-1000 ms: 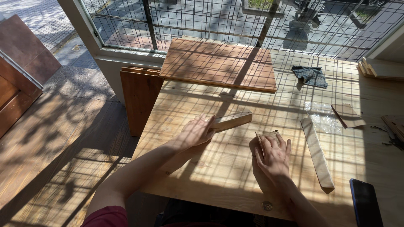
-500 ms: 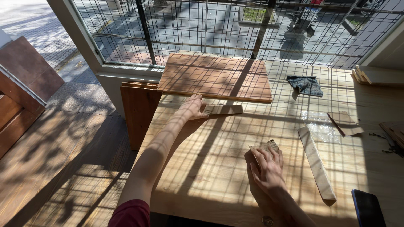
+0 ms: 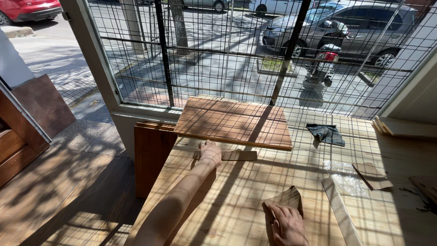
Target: The person sands a large wooden board and a smaller wooden block with a piece of sandpaper, occasionally handling a phone on the workbench.
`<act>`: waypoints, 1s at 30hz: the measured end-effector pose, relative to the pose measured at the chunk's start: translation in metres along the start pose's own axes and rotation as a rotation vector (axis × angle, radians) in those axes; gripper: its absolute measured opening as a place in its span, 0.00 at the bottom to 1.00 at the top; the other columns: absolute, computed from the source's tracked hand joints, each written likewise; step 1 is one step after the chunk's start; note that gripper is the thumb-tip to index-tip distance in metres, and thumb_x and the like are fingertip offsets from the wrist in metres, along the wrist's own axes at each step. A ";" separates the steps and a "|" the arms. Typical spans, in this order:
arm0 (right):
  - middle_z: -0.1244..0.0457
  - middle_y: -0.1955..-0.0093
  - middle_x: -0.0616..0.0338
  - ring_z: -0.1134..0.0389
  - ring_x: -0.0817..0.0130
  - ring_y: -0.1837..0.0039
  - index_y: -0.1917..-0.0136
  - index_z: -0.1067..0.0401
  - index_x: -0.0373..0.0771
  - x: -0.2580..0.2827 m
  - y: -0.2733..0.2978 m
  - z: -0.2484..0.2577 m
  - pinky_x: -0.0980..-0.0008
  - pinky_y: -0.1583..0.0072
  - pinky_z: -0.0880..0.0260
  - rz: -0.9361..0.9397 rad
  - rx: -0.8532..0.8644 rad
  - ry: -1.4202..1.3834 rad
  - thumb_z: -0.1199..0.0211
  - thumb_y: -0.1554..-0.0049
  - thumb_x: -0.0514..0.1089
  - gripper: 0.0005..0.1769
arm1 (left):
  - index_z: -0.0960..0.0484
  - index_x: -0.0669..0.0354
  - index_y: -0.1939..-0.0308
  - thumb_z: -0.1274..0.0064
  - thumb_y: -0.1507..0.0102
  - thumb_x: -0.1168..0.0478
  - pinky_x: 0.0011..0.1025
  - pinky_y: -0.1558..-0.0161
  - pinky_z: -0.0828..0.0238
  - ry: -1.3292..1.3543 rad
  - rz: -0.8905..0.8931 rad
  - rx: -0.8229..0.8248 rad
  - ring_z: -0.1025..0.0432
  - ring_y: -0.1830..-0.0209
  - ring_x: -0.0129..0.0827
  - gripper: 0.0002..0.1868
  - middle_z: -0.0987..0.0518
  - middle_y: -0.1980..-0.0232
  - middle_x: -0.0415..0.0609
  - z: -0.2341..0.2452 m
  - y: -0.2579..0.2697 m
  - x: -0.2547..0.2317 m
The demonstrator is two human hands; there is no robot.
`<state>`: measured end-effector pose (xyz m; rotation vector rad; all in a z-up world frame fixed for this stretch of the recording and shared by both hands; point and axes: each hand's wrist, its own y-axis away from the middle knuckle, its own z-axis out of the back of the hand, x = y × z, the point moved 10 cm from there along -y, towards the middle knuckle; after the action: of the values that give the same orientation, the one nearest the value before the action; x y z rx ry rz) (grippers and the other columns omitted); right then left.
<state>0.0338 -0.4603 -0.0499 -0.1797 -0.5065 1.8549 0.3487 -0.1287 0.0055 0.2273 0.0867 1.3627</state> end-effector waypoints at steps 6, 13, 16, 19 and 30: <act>0.27 0.15 0.63 0.25 0.52 0.22 0.16 0.24 0.49 0.118 -0.008 0.157 0.47 0.22 0.23 -0.178 -0.034 -0.266 0.34 0.32 0.46 0.31 | 0.27 0.39 0.66 0.60 0.19 0.64 0.71 0.06 0.55 0.488 -0.244 -0.020 0.34 0.52 0.28 0.20 0.32 0.63 0.34 0.027 0.117 -0.093; 0.33 0.11 0.50 0.29 0.42 0.17 0.27 0.19 0.45 0.162 0.053 0.162 0.41 0.33 0.16 0.061 0.008 -0.259 0.25 0.29 0.45 0.19 | 0.10 0.33 0.42 0.44 0.16 0.53 0.37 0.52 0.16 0.023 -0.659 -0.906 0.17 0.56 0.33 0.07 0.11 0.54 0.35 0.028 0.238 -0.163; 0.30 0.16 0.51 0.25 0.47 0.24 0.28 0.17 0.45 0.139 0.062 0.181 0.45 0.31 0.18 -0.011 -0.068 -0.216 0.25 0.30 0.45 0.18 | 0.12 0.41 0.55 0.45 0.17 0.49 0.43 0.65 0.25 0.115 -0.841 -0.626 0.22 0.63 0.39 0.13 0.14 0.59 0.40 0.026 0.297 -0.138; 0.31 0.15 0.52 0.29 0.45 0.21 0.19 0.22 0.48 0.070 0.075 0.203 0.44 0.24 0.26 -0.249 -0.133 0.015 0.23 0.35 0.48 0.31 | 0.17 0.48 0.63 0.43 0.19 0.55 0.44 0.67 0.27 0.207 -0.959 -0.574 0.25 0.65 0.42 0.16 0.19 0.63 0.42 0.019 0.356 -0.109; 0.19 0.49 0.42 0.17 0.35 0.41 0.27 0.20 0.36 -0.148 0.115 0.167 0.41 0.42 0.17 -0.988 0.228 0.112 0.05 0.49 0.56 0.45 | 0.07 0.42 0.52 0.35 0.26 0.54 0.45 0.67 0.15 0.509 -0.804 -0.429 0.17 0.64 0.41 0.04 0.15 0.60 0.39 -0.018 0.368 -0.071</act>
<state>-0.0767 -0.6705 0.0315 0.1140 -0.2240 0.9133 -0.0225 -0.1269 0.0612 -0.4827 0.2740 0.5812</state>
